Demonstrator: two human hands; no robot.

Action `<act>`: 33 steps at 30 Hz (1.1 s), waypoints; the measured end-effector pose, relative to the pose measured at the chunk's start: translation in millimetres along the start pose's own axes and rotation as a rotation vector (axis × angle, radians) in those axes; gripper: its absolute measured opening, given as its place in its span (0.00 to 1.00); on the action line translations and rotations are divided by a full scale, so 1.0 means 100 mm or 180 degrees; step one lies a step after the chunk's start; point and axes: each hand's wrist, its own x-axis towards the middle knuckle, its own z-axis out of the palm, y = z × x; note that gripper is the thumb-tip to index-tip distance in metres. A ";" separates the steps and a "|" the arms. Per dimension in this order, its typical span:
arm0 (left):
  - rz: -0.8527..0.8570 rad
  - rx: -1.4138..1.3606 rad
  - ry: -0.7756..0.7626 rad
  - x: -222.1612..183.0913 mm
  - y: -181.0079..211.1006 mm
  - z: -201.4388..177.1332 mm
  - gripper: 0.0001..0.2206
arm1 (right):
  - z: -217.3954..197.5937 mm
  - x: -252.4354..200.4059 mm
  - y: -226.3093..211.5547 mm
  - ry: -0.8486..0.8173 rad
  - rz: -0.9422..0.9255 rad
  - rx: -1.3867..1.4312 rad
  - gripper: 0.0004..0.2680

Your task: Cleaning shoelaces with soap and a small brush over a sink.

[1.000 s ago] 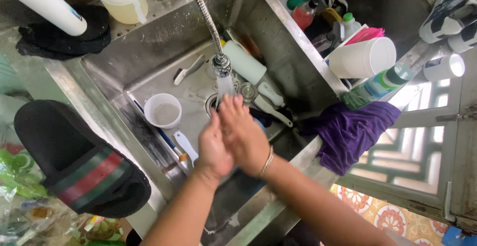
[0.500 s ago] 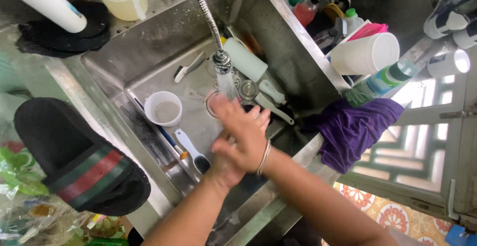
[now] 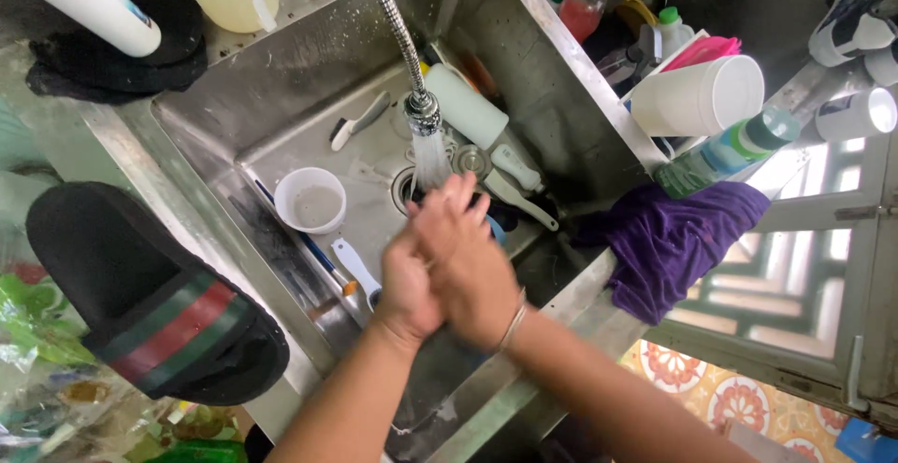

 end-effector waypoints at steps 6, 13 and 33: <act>0.0102 0.0373 -0.0393 -0.08 -0.14 0.11 0.29 | -0.34 0.40 0.04 -0.0094 -0.0342 0.0222 0.23; 0.0292 -0.0329 -0.0385 -0.05 0.00 -0.03 0.34 | -0.13 0.22 -0.15 0.0105 -0.0451 0.0136 0.22; 0.0461 0.0307 0.2561 0.25 0.21 -0.38 0.29 | -0.07 0.81 0.82 0.1323 0.3328 0.5182 0.22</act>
